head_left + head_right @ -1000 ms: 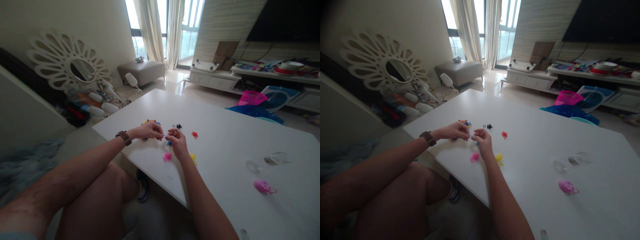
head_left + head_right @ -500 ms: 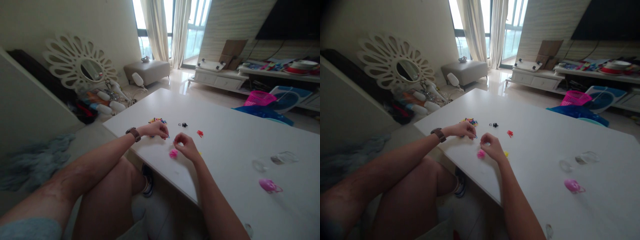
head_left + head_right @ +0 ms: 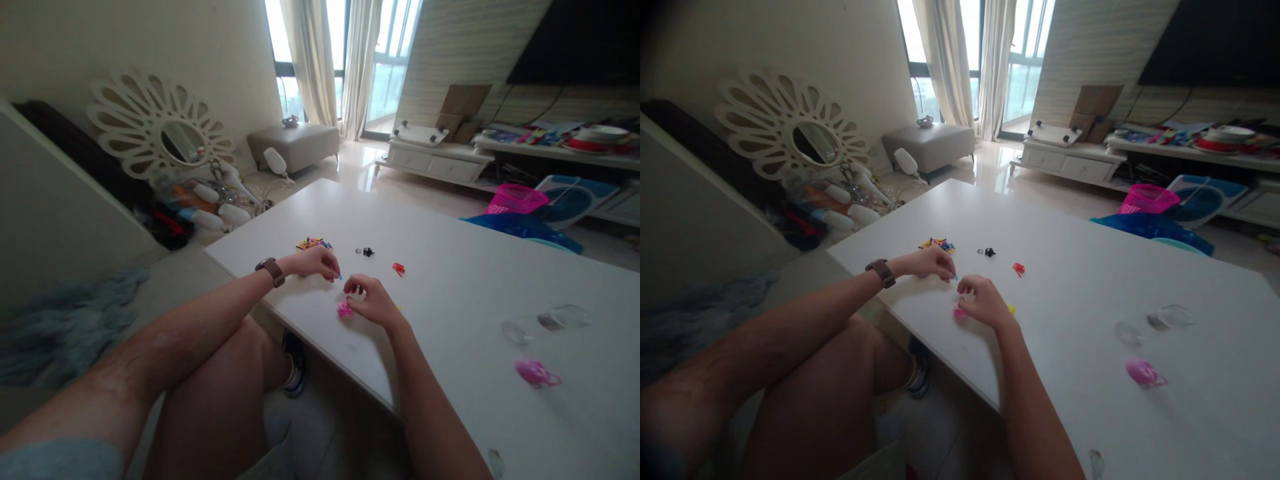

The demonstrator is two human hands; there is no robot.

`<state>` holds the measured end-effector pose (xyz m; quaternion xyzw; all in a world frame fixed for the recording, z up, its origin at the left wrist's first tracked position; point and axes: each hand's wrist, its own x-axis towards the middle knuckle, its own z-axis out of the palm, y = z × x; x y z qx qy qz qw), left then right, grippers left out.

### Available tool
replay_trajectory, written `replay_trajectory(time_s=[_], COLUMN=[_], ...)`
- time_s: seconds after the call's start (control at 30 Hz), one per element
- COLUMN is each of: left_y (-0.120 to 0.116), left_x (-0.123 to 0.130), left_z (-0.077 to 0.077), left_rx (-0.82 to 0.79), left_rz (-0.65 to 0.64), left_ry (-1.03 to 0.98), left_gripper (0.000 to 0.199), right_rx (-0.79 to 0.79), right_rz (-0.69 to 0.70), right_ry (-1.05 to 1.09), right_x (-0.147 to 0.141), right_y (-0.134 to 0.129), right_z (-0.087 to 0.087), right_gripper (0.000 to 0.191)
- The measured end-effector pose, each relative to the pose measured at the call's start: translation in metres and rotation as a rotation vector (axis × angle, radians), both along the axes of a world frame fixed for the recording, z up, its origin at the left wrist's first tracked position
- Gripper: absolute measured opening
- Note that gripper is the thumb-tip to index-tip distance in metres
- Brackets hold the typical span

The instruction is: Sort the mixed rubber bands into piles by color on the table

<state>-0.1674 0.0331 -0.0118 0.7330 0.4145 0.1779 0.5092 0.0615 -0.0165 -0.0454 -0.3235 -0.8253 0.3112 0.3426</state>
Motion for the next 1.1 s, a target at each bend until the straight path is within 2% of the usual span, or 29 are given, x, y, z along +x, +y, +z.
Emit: replay_trajectory(time_s=[0.13, 0.3, 0.43, 0.57, 0.7, 0.9, 1.0, 1.1], left_y=[-0.005, -0.007, -0.001, 0.005, 0.008, 0.006, 0.004, 0.003], left_x=[0.006, 0.012, 0.007, -0.003, -0.009, -0.006, -0.003, 0.001], left_z=[0.006, 0.007, -0.002, -0.015, -0.023, -0.027, -0.028, -0.027], left_rx=[-0.022, -0.092, -0.127, -0.174, -0.23, -0.329, -0.355, -0.359], left_rz=[-0.006, 0.017, 0.065, 0.113, 0.156, 0.221, 0.225, 0.216], left_ry=[-0.058, -0.127, -0.159, -0.2, -0.229, -0.281, -0.309, -0.314], left_gripper=[0.028, 0.03, 0.032, 0.034, 0.037, 0.04, 0.04, 0.038], right_rx=[-0.011, -0.104, -0.062, 0.003, 0.037, 0.034, 0.057, 0.088], right_rz=[-0.197, -0.233, -0.358, -0.472, -0.498, -0.485, -0.499, -0.482], right_ry=[0.124, 0.189, 0.187, 0.017, -0.124, -0.226, -0.215, -0.106], right_x=[-0.008, -0.015, -0.012, -0.007, -0.006, -0.006, -0.006, -0.009], right_y=[0.003, 0.005, 0.009, 0.015, 0.018, 0.018, 0.018, 0.016], right_z=[-0.008, -0.012, -0.011, -0.016, -0.024, -0.031, -0.031, -0.027], right_gripper=[0.007, 0.007, 0.01, 0.011, 0.013, 0.016, 0.015, 0.017])
